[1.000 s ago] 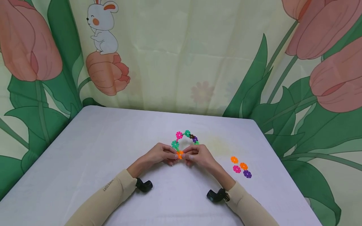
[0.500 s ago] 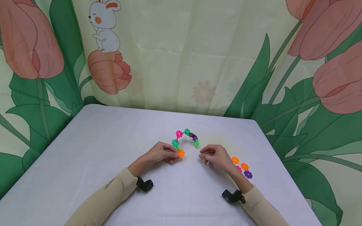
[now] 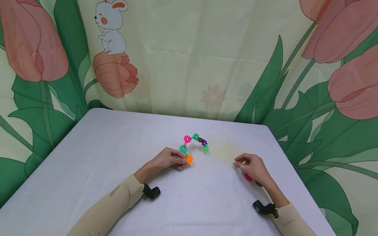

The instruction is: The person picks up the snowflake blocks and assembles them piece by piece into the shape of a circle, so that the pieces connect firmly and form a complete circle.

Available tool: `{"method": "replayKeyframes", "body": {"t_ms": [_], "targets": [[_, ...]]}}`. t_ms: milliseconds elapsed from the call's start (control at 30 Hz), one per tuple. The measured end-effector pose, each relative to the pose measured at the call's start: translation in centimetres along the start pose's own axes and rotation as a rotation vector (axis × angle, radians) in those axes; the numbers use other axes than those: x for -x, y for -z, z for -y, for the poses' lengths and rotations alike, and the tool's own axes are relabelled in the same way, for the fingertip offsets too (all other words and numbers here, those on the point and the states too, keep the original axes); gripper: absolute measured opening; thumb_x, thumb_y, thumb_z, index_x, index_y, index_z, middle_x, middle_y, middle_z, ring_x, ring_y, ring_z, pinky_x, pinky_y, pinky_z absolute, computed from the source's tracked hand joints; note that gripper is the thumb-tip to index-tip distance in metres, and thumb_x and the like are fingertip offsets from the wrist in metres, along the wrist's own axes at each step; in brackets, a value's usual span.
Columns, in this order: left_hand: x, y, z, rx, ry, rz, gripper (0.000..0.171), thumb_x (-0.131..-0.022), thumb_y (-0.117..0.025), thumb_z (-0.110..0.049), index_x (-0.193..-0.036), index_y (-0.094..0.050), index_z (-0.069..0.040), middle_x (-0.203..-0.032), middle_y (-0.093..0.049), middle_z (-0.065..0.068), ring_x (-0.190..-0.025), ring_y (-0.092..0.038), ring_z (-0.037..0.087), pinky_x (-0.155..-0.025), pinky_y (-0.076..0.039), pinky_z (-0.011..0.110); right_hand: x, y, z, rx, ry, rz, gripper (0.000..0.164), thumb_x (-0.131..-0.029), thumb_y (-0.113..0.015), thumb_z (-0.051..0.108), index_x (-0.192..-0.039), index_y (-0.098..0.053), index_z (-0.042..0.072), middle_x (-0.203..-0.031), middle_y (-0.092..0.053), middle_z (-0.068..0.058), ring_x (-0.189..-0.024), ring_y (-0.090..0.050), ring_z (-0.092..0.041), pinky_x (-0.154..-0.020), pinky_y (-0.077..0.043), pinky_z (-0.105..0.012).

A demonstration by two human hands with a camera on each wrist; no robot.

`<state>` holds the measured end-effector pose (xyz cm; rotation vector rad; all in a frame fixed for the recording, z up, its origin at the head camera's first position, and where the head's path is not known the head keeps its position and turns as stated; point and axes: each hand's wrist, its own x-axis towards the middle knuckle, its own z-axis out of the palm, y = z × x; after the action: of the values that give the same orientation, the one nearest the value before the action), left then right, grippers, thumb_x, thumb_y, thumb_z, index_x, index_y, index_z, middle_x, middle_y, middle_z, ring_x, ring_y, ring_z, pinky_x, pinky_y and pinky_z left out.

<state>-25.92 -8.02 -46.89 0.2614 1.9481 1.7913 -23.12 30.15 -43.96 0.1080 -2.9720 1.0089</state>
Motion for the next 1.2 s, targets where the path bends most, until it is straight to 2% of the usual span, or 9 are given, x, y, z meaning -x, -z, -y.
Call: {"method": "replayKeyframes", "body": {"t_ms": [167, 400, 633, 900, 1200], "targets": [[0.0, 0.2, 0.1, 0.015, 0.004, 0.001, 0.022, -0.094, -0.081, -0.012, -0.112, -0.078, 0.001, -0.099, -0.083, 0.014, -0.077, -0.077, 0.014, -0.075, -0.067, 0.028, 0.4, 1.0, -1.4, 0.035, -0.007, -0.023, 0.024, -0.094, -0.081, 0.022, -0.112, -0.078, 0.006, -0.101, -0.074, -0.011, -0.08, -0.055, -0.02, -0.056, -0.048, -0.024], [-0.1, 0.3, 0.1, 0.03, -0.001, 0.001, 0.023, -0.094, -0.08, -0.01, -0.113, -0.077, 0.003, -0.1, -0.082, 0.016, -0.079, -0.078, 0.015, -0.075, -0.067, 0.029, 0.9, 1.8, -2.5, 0.072, -0.028, -0.01, 0.028, -0.092, -0.083, 0.024, -0.113, -0.078, 0.005, -0.102, -0.076, -0.012, -0.084, -0.057, -0.021, -0.058, -0.049, -0.024], [-0.1, 0.4, 0.1, 0.038, 0.0, 0.003, 0.021, -0.093, -0.081, -0.01, -0.111, -0.077, 0.001, -0.1, -0.083, 0.015, -0.079, -0.079, 0.015, -0.075, -0.067, 0.028, 1.1, 2.0, -3.1, 0.117, -0.039, 0.001, 0.036, -0.09, -0.085, 0.027, -0.115, -0.077, 0.002, -0.102, -0.074, -0.012, -0.087, -0.057, -0.022, -0.059, -0.049, -0.026], [-0.1, 0.3, 0.2, 0.036, 0.012, 0.001, 0.023, -0.094, -0.081, -0.014, -0.113, -0.077, -0.001, -0.102, -0.083, 0.014, -0.077, -0.078, 0.015, -0.077, -0.066, 0.027, 1.3, 2.0, -3.2, 0.157, -0.113, 0.021, 0.037, -0.091, -0.082, 0.025, -0.118, -0.076, 0.0, -0.113, -0.07, -0.021, -0.095, -0.057, -0.028, -0.064, -0.053, -0.028], [-0.2, 0.5, 0.3, 0.046, -0.001, -0.001, 0.024, -0.094, -0.081, -0.013, -0.113, -0.077, 0.0, -0.101, -0.083, 0.014, -0.078, -0.078, 0.014, -0.076, -0.066, 0.026, 1.2, 1.9, -3.0, 0.13, -0.032, -0.009, 0.026, -0.092, -0.081, 0.014, -0.114, -0.074, 0.003, -0.105, -0.075, -0.017, -0.085, -0.062, -0.022, -0.06, -0.056, -0.023]]}}
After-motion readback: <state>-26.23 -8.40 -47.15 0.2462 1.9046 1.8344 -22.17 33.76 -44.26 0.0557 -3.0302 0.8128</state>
